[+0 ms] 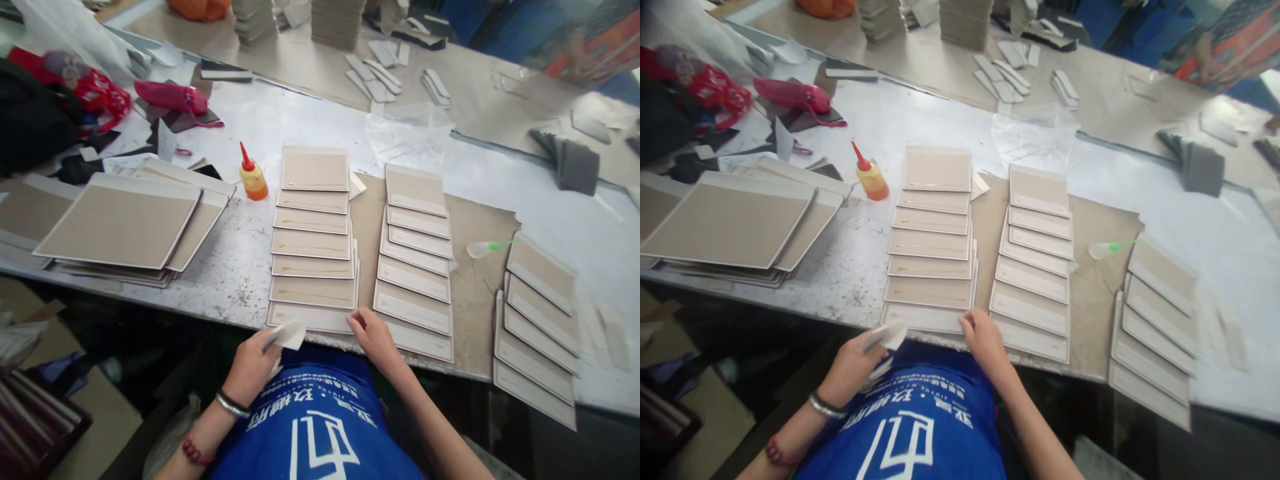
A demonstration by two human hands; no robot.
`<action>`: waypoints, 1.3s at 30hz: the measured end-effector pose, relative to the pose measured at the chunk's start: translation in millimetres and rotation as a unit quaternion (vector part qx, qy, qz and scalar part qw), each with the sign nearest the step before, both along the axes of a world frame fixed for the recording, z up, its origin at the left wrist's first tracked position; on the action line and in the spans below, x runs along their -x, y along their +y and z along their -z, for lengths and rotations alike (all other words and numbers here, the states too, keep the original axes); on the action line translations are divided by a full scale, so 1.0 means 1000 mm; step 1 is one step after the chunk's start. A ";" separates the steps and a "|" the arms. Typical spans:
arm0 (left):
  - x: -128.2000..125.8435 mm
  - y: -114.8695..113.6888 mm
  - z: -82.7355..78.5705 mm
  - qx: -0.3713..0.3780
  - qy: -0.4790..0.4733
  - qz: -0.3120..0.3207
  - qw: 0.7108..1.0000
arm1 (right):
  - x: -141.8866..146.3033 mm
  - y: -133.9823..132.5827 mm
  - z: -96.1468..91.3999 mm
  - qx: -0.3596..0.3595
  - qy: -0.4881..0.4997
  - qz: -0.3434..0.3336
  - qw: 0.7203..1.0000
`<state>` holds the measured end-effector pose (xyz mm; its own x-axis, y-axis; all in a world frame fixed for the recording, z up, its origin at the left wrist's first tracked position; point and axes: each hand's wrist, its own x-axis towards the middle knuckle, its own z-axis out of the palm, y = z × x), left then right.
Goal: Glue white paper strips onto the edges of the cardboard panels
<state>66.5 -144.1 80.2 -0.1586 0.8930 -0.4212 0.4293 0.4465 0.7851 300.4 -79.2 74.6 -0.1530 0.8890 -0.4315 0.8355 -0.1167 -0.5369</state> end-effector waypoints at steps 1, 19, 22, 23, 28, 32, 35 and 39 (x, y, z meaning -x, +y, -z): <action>-0.006 0.003 -0.007 0.071 -0.065 -0.026 0.995 | 0.005 -0.002 -0.004 0.015 0.081 -0.006 0.997; -0.059 0.000 -0.031 0.118 -0.289 -0.220 0.924 | 0.053 -0.015 -0.014 0.069 0.354 0.052 0.931; -0.064 -0.006 -0.027 0.091 -0.281 -0.297 0.908 | 0.055 -0.016 -0.014 0.104 0.391 0.094 0.910; -0.066 -0.007 -0.026 0.078 -0.273 -0.319 0.904 | 0.056 -0.017 -0.014 0.117 0.394 0.108 0.905; -0.076 -0.010 -0.021 0.011 -0.249 -0.392 0.886 | 0.061 -0.026 -0.008 0.166 0.416 0.148 0.882; -0.074 -0.009 -0.016 -0.009 -0.255 -0.395 0.882 | 0.068 -0.030 -0.001 0.149 0.422 0.182 0.876; -0.065 -0.006 -0.012 0.001 -0.271 -0.372 0.888 | 0.077 -0.028 -0.001 0.101 0.425 0.183 0.880; -0.047 -0.001 -0.010 0.030 -0.299 -0.353 0.886 | 0.089 -0.023 -0.004 0.073 0.421 0.181 0.886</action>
<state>113.9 -144.7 90.3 -0.4008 0.6330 -0.6624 -0.4581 0.4876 0.7432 211.2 -102.1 78.7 -0.1917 0.8896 -0.4146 0.0406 -0.4149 -0.9090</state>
